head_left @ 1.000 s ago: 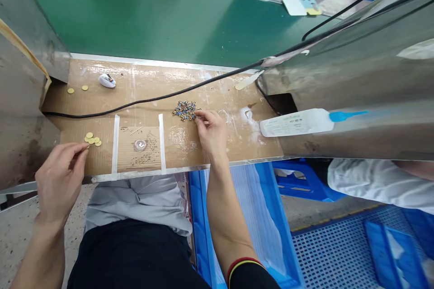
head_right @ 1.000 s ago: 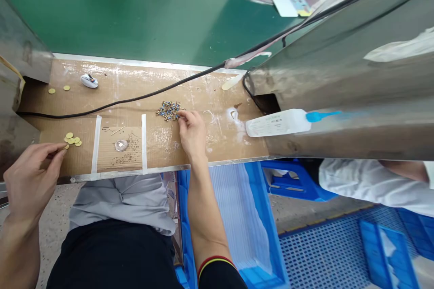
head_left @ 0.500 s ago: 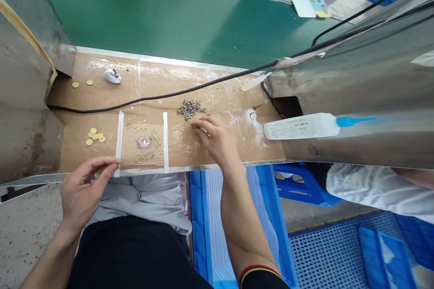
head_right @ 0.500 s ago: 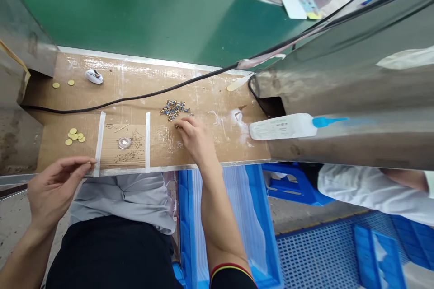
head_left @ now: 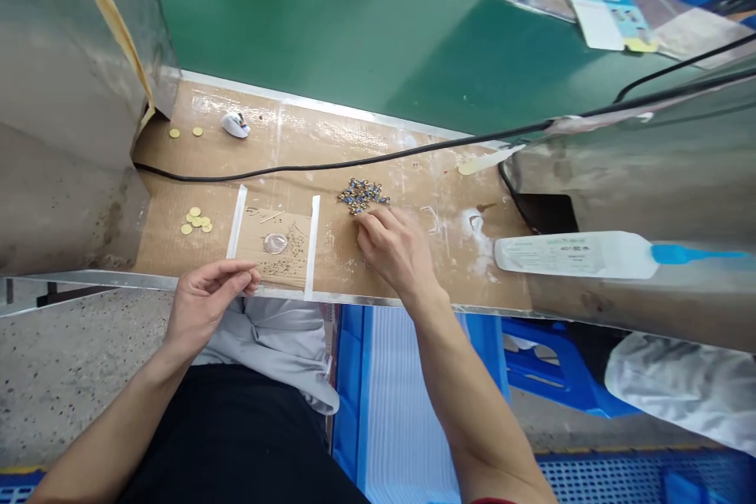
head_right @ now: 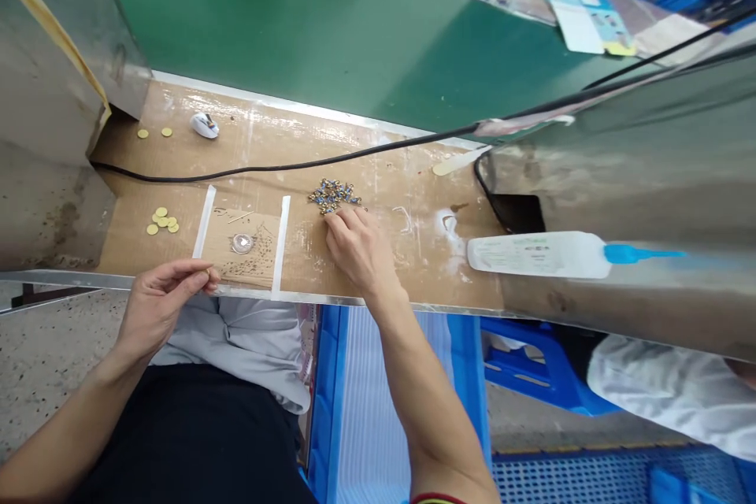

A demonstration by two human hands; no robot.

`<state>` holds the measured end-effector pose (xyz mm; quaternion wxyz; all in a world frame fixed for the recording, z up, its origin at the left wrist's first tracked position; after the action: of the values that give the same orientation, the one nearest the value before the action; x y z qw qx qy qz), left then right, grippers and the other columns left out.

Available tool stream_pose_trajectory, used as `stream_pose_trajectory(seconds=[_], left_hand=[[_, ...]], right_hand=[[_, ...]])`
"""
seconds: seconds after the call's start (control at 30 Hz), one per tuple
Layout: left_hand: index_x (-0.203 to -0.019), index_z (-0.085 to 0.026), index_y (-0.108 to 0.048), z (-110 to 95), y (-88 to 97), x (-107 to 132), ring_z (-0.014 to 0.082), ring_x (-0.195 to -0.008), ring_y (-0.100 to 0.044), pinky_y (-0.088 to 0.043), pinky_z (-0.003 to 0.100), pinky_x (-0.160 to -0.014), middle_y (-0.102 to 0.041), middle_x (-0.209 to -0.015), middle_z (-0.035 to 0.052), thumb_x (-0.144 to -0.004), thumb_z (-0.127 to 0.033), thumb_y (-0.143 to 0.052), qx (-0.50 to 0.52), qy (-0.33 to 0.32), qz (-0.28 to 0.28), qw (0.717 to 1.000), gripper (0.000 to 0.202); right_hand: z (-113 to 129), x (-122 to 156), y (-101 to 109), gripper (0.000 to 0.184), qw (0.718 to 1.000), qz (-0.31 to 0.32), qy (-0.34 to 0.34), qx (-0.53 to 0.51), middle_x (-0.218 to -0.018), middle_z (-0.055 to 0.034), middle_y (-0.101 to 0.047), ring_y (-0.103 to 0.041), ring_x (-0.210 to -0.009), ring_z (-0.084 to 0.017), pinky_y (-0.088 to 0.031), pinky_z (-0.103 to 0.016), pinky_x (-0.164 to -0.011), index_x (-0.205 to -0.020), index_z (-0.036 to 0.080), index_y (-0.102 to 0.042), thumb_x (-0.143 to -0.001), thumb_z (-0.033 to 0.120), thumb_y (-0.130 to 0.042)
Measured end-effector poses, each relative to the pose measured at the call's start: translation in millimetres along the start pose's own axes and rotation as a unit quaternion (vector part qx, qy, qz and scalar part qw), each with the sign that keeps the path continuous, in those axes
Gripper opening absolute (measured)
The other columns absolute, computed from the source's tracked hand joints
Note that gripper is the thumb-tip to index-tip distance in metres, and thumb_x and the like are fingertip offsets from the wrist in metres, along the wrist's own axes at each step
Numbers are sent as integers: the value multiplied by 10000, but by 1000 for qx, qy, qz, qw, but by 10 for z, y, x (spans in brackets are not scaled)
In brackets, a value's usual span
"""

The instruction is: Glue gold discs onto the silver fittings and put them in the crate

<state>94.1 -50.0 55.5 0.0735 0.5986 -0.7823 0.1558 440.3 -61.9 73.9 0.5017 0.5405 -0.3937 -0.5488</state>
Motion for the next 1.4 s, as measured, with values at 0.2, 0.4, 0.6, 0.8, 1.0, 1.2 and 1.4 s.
stream_pose_trajectory(seconds=[0.2, 0.4, 0.6, 0.8, 1.0, 1.2, 1.4], left_hand=[[-1216, -224, -909, -5, -73, -56, 209, -887, -851, -735, 340, -887, -899, -1036, 87, -947, -416, -941, 9, 23, 19, 1000, 332], [-1233, -222, -905, -85, -142, -91, 198, -861, -829, -721, 327, -855, -889, -1010, 74, -1018, -435, -868, -27, -4, 38, 999, 305], [-1158, -221, -913, -91, -115, -114, 190, -806, -795, -696, 313, -796, -863, -923, 57, -1087, -447, -780, -64, -32, 44, 996, 272], [-1275, -223, -878, -2, -84, -121, 193, -872, -826, -711, 322, -872, -884, -1008, 69, -1082, -425, -788, -27, -10, 53, 998, 294], [-1384, -228, -837, 78, -86, -118, 219, -1001, -860, -725, 351, -962, -895, -1139, 95, -1067, -410, -808, 18, 16, 71, 997, 367], [-1411, -228, -826, 129, -84, -100, 228, -1032, -863, -721, 347, -977, -894, -1173, 101, -1084, -412, -788, 16, 17, 79, 997, 377], [-1419, -208, -816, 96, -90, -101, 213, -1030, -860, -713, 318, -976, -895, -1173, 97, -1092, -392, -783, 14, 9, 83, 996, 377]], right_hand=[[322, 258, -139, 207, 976, -119, -76, -164, -1114, -77, -845, -769, -1032, -273, -613, -444, -935, -1193, 273, -785, -1134, 248, -588], [585, 405, -219, 111, 901, -198, -198, -333, -1078, -48, -864, -815, -982, -232, -662, -396, -886, -1121, 270, -827, -1082, 331, -744], [980, 345, -248, 173, 809, -179, -234, -508, -1112, -50, -886, -858, -1025, -240, -722, -425, -944, -1193, 286, -838, -1036, 360, -835], [1140, 175, -120, 95, 863, -203, -164, -432, -1119, -37, -870, -827, -1094, -266, -685, -485, -1004, -1115, 342, -870, -1064, 309, -797], [1217, 134, -105, 179, 882, -212, -127, -402, -1135, -22, -885, -845, -1086, -261, -703, -474, -990, -1181, 366, -866, -1080, 252, -773], [1255, 119, -37, 183, 908, -214, -103, -344, -1117, -31, -885, -854, -1044, -251, -722, -454, -944, -1161, 346, -862, -1084, 215, -760], [1304, 91, 9, 261, 926, -209, -44, -312, -1133, -44, -877, -850, -1046, -227, -714, -402, -940, -1216, 316, -848, -1082, 123, -735]])
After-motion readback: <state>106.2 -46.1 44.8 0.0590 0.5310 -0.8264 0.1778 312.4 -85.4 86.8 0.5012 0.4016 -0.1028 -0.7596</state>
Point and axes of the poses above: each hand's wrist, its own x-axis away from the middle knuckle, its own y-axis out of the back of the hand, z = x × y, the point moved 5 cm from there along -x, towards the middle knuckle
